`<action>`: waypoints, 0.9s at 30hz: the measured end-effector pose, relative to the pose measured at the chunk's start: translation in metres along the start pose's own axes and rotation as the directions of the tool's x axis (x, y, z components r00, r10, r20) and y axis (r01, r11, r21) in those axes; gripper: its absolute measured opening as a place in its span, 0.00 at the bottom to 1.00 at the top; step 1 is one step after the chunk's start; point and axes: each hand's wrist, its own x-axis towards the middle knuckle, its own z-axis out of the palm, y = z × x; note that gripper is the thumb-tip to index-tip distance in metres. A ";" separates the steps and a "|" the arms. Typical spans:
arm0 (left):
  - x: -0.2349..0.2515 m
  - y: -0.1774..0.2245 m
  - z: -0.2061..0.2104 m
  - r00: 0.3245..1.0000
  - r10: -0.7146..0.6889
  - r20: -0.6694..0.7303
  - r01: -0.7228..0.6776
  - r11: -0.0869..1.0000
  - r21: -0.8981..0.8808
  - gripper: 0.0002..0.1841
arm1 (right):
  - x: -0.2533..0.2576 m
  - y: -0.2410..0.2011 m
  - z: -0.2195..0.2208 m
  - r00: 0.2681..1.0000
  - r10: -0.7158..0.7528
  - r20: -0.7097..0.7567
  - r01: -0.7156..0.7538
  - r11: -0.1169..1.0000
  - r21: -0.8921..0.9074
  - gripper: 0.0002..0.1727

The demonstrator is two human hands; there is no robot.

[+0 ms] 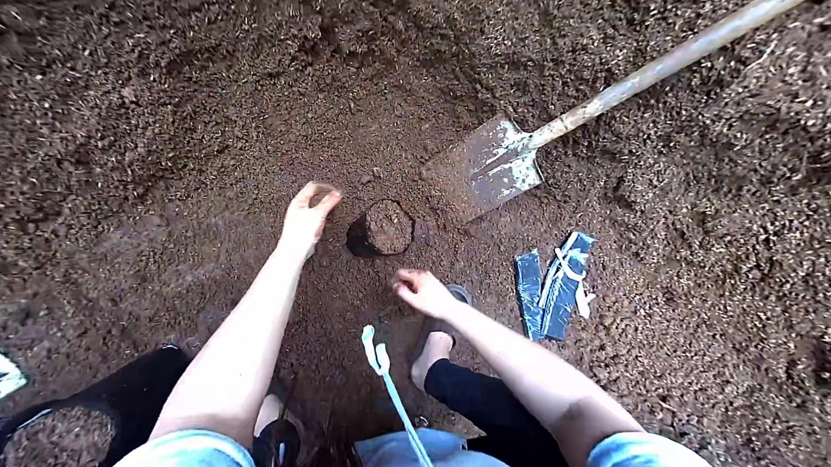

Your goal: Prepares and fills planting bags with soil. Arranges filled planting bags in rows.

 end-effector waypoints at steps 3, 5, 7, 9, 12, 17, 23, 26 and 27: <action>-0.030 0.056 0.030 0.931 0.318 0.180 -0.352 0.913 0.208 0.15 | -0.008 -0.007 -0.027 0.995 -0.085 -0.047 0.081 0.993 -0.090 0.22; -0.036 0.066 0.056 0.846 0.431 0.316 -0.532 0.731 0.427 0.15 | -0.015 -0.014 -0.039 0.982 -0.121 -0.143 0.102 0.985 -0.137 0.22; -0.037 0.063 0.077 0.815 0.386 0.432 -0.579 0.560 0.593 0.16 | -0.017 -0.020 -0.045 0.936 -0.152 -0.318 0.106 0.982 -0.157 0.20; -0.041 0.059 0.084 0.834 0.294 0.467 -0.550 0.508 0.663 0.23 | -0.014 -0.026 -0.044 0.841 -0.215 -0.496 0.115 0.968 -0.224 0.20; -0.048 0.052 0.066 0.860 0.422 0.285 -0.504 0.625 0.596 0.28 | -0.007 -0.029 -0.036 0.714 -0.385 -0.585 0.152 0.901 -0.407 0.23; -0.066 0.039 0.036 0.996 -0.087 -0.033 0.092 0.883 0.461 0.39 | 0.017 -0.026 -0.005 0.720 -0.507 -0.474 0.122 0.765 -0.633 0.41; -0.059 0.037 0.056 0.952 -0.279 0.125 0.151 0.784 0.602 0.25 | 0.033 -0.024 0.009 0.835 -0.407 -0.370 0.080 0.755 -0.650 0.41; -0.066 0.044 0.060 0.964 -0.244 0.105 0.126 0.769 0.627 0.24 | 0.026 -0.035 -0.004 0.910 -0.310 -0.277 0.069 0.771 -0.633 0.40; -0.070 0.044 0.060 0.973 -0.215 0.088 0.117 0.780 0.614 0.24 | 0.021 -0.045 -0.014 0.937 -0.265 -0.225 0.083 0.799 -0.596 0.39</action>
